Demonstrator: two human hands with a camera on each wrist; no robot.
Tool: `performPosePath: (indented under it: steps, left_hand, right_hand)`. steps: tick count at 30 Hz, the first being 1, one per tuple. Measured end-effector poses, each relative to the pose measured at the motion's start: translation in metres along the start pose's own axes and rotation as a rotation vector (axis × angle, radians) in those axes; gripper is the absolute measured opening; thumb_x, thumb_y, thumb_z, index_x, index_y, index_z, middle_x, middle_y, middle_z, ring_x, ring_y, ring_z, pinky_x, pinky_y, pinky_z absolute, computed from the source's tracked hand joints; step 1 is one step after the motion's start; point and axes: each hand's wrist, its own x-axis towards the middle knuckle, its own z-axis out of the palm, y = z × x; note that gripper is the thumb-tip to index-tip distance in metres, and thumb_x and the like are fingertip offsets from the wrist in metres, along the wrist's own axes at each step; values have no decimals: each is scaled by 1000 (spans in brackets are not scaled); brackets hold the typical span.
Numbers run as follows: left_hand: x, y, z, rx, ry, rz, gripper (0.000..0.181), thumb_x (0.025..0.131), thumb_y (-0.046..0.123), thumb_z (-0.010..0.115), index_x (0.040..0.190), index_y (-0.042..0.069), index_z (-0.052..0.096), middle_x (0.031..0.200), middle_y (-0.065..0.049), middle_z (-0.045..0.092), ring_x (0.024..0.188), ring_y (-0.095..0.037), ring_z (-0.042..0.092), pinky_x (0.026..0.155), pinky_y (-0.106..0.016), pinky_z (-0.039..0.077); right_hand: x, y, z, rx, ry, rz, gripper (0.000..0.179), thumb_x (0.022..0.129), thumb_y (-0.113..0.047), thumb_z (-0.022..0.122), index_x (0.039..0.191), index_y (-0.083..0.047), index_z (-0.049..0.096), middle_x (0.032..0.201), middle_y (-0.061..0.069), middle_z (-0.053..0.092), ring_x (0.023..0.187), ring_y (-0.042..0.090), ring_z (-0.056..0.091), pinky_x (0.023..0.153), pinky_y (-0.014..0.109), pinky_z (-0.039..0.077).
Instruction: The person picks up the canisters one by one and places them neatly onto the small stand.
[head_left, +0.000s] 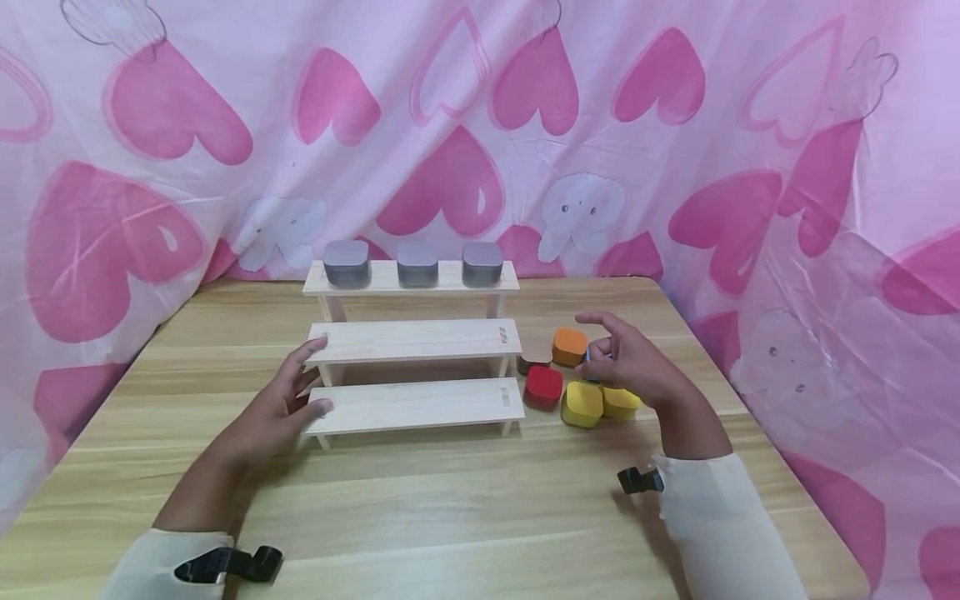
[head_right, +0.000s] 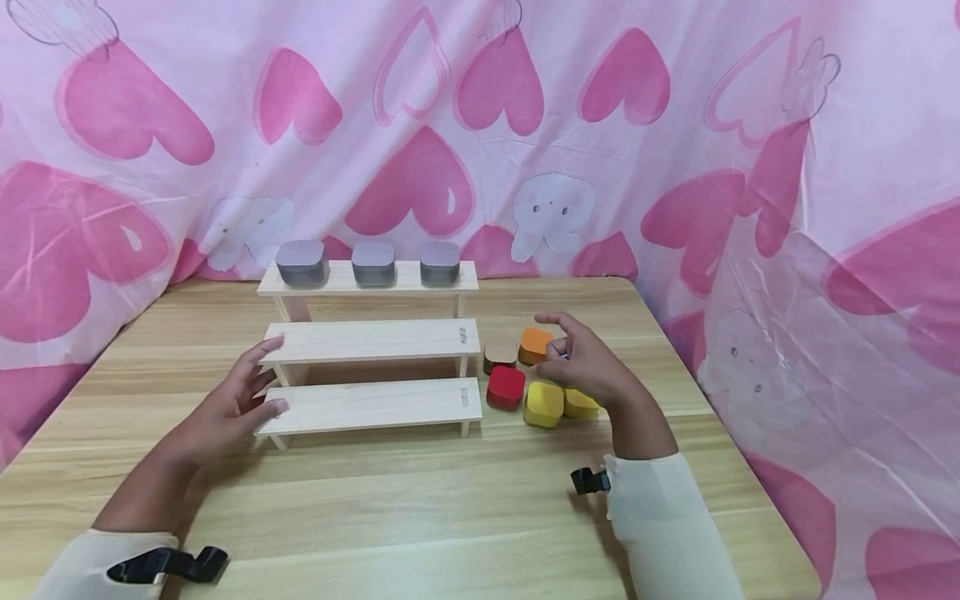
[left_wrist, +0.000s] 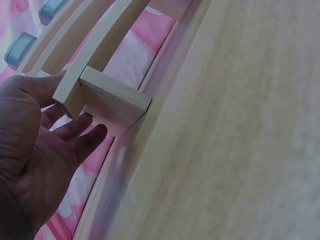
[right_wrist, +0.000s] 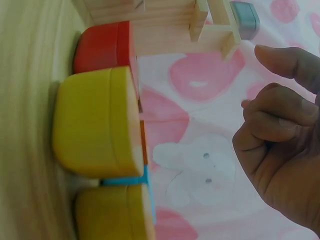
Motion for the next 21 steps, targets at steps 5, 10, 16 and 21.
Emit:
performPosePath:
  steps: [5, 10, 16, 21]
  left_hand:
    - [1, -2, 1, -15, 6, 14, 94, 108, 8, 67, 176, 36, 8, 183, -21, 12, 162, -59, 26, 106, -5, 42]
    - [2, -3, 1, -9, 6, 13, 94, 108, 9, 68, 176, 36, 8, 183, -23, 13, 162, -60, 26, 105, -4, 40]
    - [1, -2, 0, -1, -1, 3, 95, 108, 12, 69, 176, 37, 8, 183, -23, 11, 162, -60, 25, 105, -2, 37]
    - [1, 0, 0, 6, 2, 5, 96, 107, 10, 69, 176, 36, 7, 182, -25, 11, 161, -62, 25, 104, -2, 38]
  right_hand:
    - [-12, 16, -5, -11, 46, 21, 67, 96, -1, 78, 155, -2, 48, 67, -3, 39, 54, 10, 34, 50, 23, 36]
    - [-25, 33, -12, -25, 95, 70, 57, 97, -7, 79, 148, 3, 54, 64, -4, 38, 54, 11, 36, 49, 26, 38]
    - [-36, 48, -22, -38, 125, 130, 57, 97, -12, 82, 145, 3, 56, 63, -5, 41, 52, 10, 37, 49, 27, 37]
    - [-43, 55, -31, -38, 148, 138, 57, 97, -17, 83, 146, 0, 59, 60, -5, 40, 50, 12, 35, 47, 31, 34]
